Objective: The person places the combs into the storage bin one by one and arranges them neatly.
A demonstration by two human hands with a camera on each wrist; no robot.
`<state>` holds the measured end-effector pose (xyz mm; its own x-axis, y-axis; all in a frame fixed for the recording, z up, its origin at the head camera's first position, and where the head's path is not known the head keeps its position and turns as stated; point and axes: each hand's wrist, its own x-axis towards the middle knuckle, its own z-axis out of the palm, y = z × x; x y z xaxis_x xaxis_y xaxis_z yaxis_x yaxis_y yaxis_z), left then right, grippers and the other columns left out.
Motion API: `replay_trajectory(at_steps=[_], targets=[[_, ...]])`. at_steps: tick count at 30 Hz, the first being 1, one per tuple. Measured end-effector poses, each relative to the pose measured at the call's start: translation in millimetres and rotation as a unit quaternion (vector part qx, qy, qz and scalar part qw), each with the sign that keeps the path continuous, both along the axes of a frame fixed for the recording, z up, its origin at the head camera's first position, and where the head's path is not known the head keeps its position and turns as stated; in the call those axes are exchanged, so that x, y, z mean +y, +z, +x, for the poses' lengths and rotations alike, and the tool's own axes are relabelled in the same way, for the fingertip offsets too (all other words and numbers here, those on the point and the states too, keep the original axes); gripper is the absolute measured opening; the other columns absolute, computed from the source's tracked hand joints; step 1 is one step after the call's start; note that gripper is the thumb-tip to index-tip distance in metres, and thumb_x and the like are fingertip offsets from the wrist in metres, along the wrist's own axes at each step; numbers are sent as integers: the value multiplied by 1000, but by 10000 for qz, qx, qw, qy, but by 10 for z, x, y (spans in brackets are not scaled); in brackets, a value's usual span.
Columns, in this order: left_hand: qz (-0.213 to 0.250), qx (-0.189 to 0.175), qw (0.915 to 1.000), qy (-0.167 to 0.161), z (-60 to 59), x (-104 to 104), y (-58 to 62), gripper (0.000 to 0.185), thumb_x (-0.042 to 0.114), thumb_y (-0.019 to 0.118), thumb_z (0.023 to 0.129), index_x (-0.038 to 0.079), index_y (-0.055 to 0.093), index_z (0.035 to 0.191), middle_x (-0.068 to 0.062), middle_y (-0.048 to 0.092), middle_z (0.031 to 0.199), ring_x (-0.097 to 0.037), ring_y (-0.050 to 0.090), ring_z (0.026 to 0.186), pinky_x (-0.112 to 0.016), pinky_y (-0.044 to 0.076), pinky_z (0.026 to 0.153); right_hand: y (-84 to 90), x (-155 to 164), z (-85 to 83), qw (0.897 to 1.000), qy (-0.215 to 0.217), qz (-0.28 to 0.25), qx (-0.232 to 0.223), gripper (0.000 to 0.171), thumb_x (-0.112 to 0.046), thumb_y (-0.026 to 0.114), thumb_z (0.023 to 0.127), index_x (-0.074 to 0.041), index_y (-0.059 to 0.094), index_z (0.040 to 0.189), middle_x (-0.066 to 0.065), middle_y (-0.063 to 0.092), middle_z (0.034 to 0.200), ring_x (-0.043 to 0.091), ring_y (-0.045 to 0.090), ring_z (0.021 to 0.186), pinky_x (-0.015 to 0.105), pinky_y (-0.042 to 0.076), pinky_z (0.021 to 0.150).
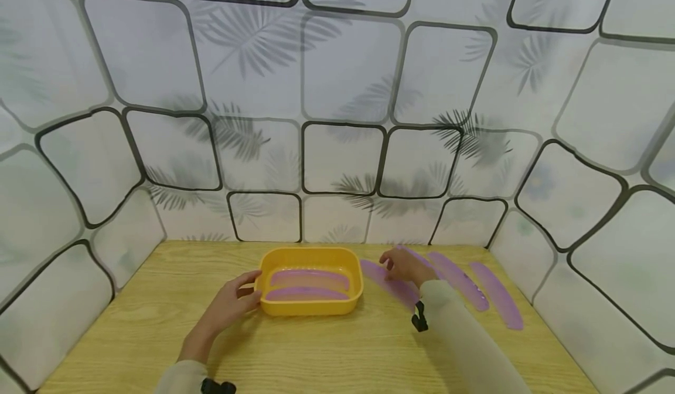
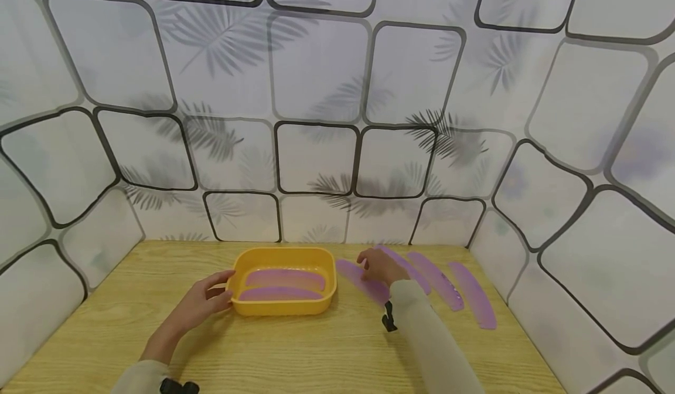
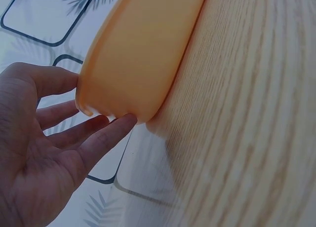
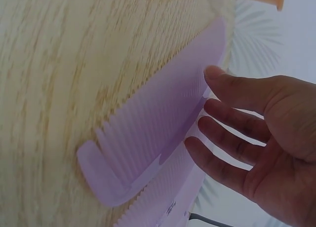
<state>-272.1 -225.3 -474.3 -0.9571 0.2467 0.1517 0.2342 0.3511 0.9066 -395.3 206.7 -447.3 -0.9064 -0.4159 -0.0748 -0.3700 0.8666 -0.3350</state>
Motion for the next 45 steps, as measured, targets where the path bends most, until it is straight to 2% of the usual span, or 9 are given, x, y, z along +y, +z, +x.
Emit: replay_trajectory(at_steps=[7, 13, 24, 29, 38, 42, 45], targets=[[49, -13, 10000, -50, 5, 1, 6, 60, 10, 62, 103, -12, 36, 153, -40, 40, 152, -54, 54, 131, -32, 64, 91, -6, 4, 14, 9999, -65, -24, -154, 36, -7, 81, 87, -2, 72, 121, 15, 74, 105, 27, 70, 96, 44, 60, 89], [52, -31, 10000, -44, 4, 16, -3, 59, 9, 61, 104, -12, 37, 153, -40, 40, 151, -55, 54, 130, -33, 64, 90, -28, 26, 16, 9999, 60, -16, -150, 35, -5, 80, 86, 0, 72, 119, 15, 74, 102, 25, 70, 92, 42, 60, 85], [115, -45, 9999, -38, 0, 9, 3, 60, 9, 61, 103, -12, 36, 153, -40, 40, 151, -54, 54, 131, -31, 64, 90, -16, 34, 26, 9989, -266, -112, -372, 32, -8, 82, 86, -4, 72, 116, 12, 73, 102, 23, 68, 92, 42, 60, 85], [146, -53, 9999, -60, -9, 6, -1, 60, 9, 62, 103, -13, 36, 153, -40, 40, 151, -54, 54, 131, -31, 64, 91, -44, 64, 5, 9987, -248, -137, -421, 29, -9, 80, 88, -4, 72, 116, 12, 71, 102, 24, 68, 92, 41, 60, 83], [106, -60, 9999, -68, -16, -4, 19, 61, 10, 62, 104, -12, 35, 154, -40, 40, 152, -54, 54, 131, -32, 64, 91, -21, 73, 25, 9984, -193, -98, -513, 33, -8, 78, 89, -10, 71, 122, 13, 72, 109, 25, 69, 97, 42, 60, 84], [92, -18, 9999, -82, -16, -8, 8, 61, 11, 62, 104, -12, 35, 154, -40, 39, 152, -55, 53, 132, -32, 64, 91, -20, 75, 30, 9989, -266, -152, -366, 37, 0, 72, 90, -12, 71, 125, 14, 70, 110, 25, 68, 95, 41, 60, 82], [97, 0, 9999, -85, -17, -10, -6, 61, 10, 62, 103, -12, 36, 154, -40, 39, 152, -55, 53, 131, -33, 64, 91, -38, 92, 34, 9989, -289, -213, -289, 35, -1, 72, 92, -12, 72, 126, 15, 70, 114, 26, 69, 97, 42, 60, 84]])
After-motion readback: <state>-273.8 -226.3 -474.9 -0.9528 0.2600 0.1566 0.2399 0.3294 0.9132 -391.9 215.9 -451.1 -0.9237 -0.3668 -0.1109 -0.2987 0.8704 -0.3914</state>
